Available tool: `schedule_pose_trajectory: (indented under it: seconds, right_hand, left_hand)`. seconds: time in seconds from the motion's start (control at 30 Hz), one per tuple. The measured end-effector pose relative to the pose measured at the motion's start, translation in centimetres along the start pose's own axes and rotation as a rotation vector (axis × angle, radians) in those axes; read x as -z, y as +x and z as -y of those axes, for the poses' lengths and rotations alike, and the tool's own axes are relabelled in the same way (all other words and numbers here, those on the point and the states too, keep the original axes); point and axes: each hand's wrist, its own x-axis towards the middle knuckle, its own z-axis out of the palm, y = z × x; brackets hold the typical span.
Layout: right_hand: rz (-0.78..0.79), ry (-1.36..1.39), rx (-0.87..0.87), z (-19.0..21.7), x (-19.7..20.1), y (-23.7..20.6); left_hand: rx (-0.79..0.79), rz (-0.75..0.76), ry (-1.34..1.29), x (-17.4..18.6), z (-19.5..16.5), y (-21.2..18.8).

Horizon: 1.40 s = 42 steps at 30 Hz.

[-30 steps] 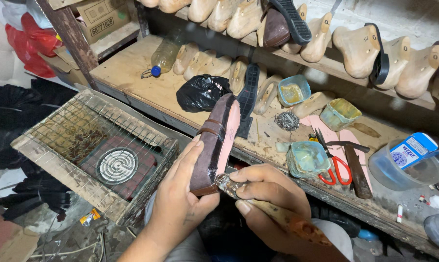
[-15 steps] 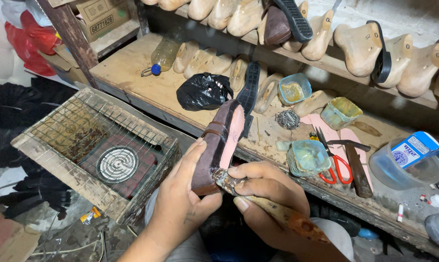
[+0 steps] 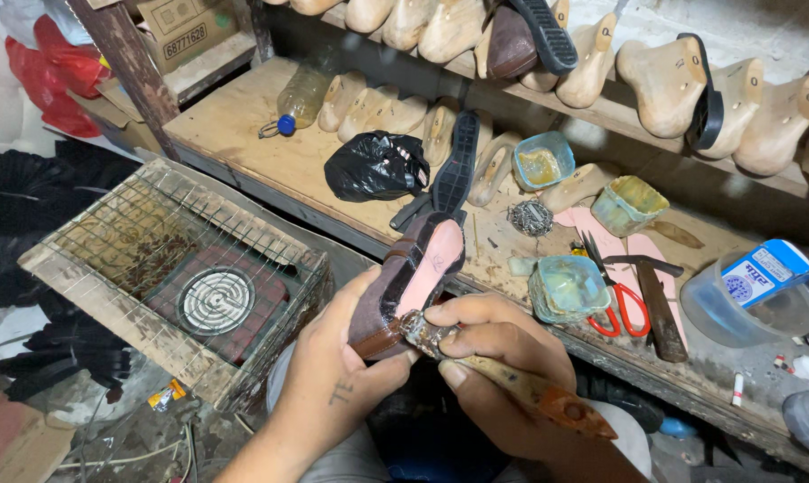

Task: The person applies glue to the edges of a brown slip-on shoe using a brush, repeatedly dipping the brush into a container and working along the upper and sole seam. The person places the shoe on a shelf and then picks up another shoe to continue the same gluing process.

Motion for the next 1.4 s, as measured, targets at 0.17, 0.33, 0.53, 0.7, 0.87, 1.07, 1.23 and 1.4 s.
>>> schedule_pose_trajectory:
  seconds: [0.17, 0.33, 0.53, 0.7, 0.87, 1.07, 1.23, 1.4]
  right_hand:
    - [-0.003, 0.012, 0.024, -0.4, -0.3, 0.0]
    - [0.055, 0.014, 0.040, -0.6, 0.3, 0.1]
    - [0.056, 0.029, 0.028, -0.6, 0.6, 0.1]
    - [0.051, 0.072, 0.015, -0.6, 0.1, -0.1]
    - [-0.014, -0.111, 0.013, -1.4, 0.3, 0.3]
    - [-0.018, 0.063, -0.025, -2.6, 0.0, -1.5]
    - [-0.291, -0.137, -0.105, -7.0, 1.1, -0.5]
    - [-0.502, 0.186, -0.210, -7.3, 3.0, 1.3]
  left_hand:
    - [0.016, 0.045, -0.202, -0.3, 0.3, 0.0]
    - [0.030, 0.031, -0.153, -0.1, 0.0, 0.1]
    - [-0.065, -0.013, 0.107, 0.3, -0.6, 0.1]
    - [-0.024, -0.013, 0.051, 0.1, -0.4, 0.0]
    - [-0.083, -0.046, -0.034, 0.1, 0.5, -0.5]
    - [-0.347, -0.097, 0.325, 0.7, 2.3, -1.2]
    - [-0.506, -0.049, 0.195, 1.1, 3.8, -1.8]
    - [-0.439, -0.142, 0.210, 0.3, 5.2, -3.4]
